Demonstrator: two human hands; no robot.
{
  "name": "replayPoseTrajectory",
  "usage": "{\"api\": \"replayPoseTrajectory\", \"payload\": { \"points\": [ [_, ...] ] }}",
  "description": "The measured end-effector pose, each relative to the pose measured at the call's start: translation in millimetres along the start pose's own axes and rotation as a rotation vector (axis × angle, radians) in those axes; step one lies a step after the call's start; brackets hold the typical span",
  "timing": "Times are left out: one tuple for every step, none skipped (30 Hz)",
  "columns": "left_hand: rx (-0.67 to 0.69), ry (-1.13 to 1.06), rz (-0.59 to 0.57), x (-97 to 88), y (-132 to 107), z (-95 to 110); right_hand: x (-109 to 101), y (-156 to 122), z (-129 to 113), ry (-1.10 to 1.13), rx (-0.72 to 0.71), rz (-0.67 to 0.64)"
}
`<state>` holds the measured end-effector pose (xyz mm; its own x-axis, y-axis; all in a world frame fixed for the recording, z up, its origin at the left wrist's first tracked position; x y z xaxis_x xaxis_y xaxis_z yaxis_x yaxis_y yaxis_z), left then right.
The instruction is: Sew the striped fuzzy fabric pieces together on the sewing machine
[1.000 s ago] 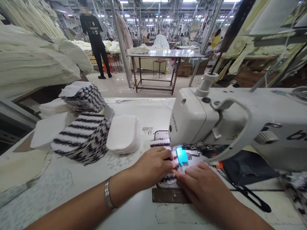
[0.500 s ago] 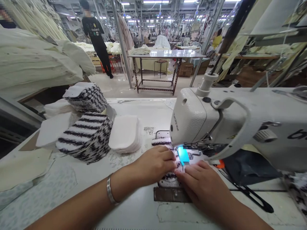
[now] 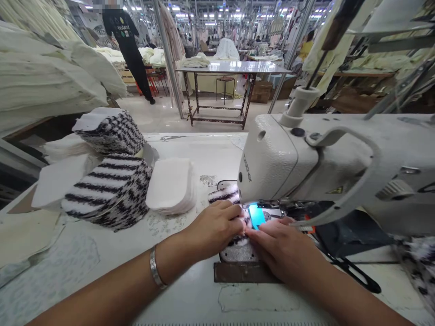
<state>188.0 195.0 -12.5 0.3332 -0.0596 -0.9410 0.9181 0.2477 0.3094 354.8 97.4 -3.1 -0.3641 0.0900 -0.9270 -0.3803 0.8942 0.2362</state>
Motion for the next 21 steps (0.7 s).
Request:
{"api": "replayPoseTrajectory", "payload": {
  "points": [
    [-0.037, 0.012, 0.005, 0.8, 0.3, 1.5, 0.0, 0.7, 0.9, -0.013, 0.010, -0.001],
    [-0.074, 0.028, 0.008, 1.5, 0.7, 3.3, 0.4, 1.6, 1.7, -0.025, 0.025, -0.006],
    [-0.111, 0.052, 0.009, 2.1, 1.5, 5.5, 0.9, 2.5, 2.4, -0.037, 0.039, -0.013],
    [-0.147, 0.082, 0.009, 2.6, 2.5, 7.9, 1.6, 3.6, 3.0, -0.050, 0.055, -0.024],
    [-0.180, 0.116, 0.005, 2.9, 3.7, 10.3, 2.2, 4.6, 3.5, -0.063, 0.067, -0.035],
    [-0.207, 0.149, -0.007, 3.0, 5.2, 12.6, 2.8, 5.4, 3.8, -0.074, 0.071, -0.036],
    [-0.233, 0.182, -0.021, 3.0, 6.7, 14.7, 3.2, 5.8, 4.0, -0.085, 0.068, -0.034],
    [-0.256, 0.210, -0.036, 2.7, 8.2, 16.3, 3.5, 5.7, 4.0, -0.092, 0.054, -0.017],
    [-0.277, 0.232, -0.049, 2.1, 9.6, 17.6, 3.6, 4.9, 4.0, -0.095, 0.034, 0.013],
    [-0.295, 0.246, -0.060, 1.3, 10.8, 18.4, 3.5, 3.6, 3.9, -0.092, 0.008, 0.063],
    [-0.309, 0.248, -0.069, 0.4, 11.8, 18.8, 3.2, 1.8, 3.7, -0.085, -0.022, 0.126],
    [-0.320, 0.242, -0.074, -0.6, 12.6, 19.0, 2.8, -0.2, 3.5, -0.072, -0.045, 0.185],
    [-0.328, 0.229, -0.078, -1.7, 13.2, 19.0, 2.4, -2.2, 3.1, -0.054, -0.066, 0.234],
    [-0.331, 0.214, -0.080, -2.6, 13.5, 19.0, 2.1, -3.8, 2.6, -0.036, -0.080, 0.268],
    [-0.335, 0.202, -0.076, -3.4, 13.7, 19.0, 2.0, -5.0, 1.8, -0.019, -0.093, 0.281],
    [-0.338, 0.193, -0.070, -3.9, 13.7, 19.0, 1.9, -5.5, 0.7, -0.003, -0.105, 0.278],
    [-0.342, 0.189, -0.062, -4.1, 13.6, 19.1, 1.8, -5.4, -0.8, 0.012, -0.119, 0.267],
    [-0.346, 0.188, -0.055, -4.0, 13.3, 19.2, 1.7, -5.0, -2.6, 0.026, -0.132, 0.256],
    [-0.351, 0.187, -0.048, -3.5, 13.0, 19.2, 1.6, -4.3, -4.4, 0.035, -0.141, 0.242],
    [-0.355, 0.187, -0.039, -2.9, 12.6, 19.2, 1.5, -3.4, -6.2, 0.044, -0.143, 0.221],
    [-0.359, 0.191, -0.031, -2.0, 12.2, 19.1, 1.6, -2.5, -7.8, 0.052, -0.143, 0.196]
  ]
}}
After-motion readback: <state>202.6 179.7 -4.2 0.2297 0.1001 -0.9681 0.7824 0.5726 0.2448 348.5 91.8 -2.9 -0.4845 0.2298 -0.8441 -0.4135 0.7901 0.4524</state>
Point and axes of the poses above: each hand's wrist, its own y-axis towards the middle knuckle, its own x-axis out of the palm, z = x × y, the point moved 1 cm from there along y, towards the middle knuckle, and after that the axes turned 10 degrees about y, right-handed, at the moved point
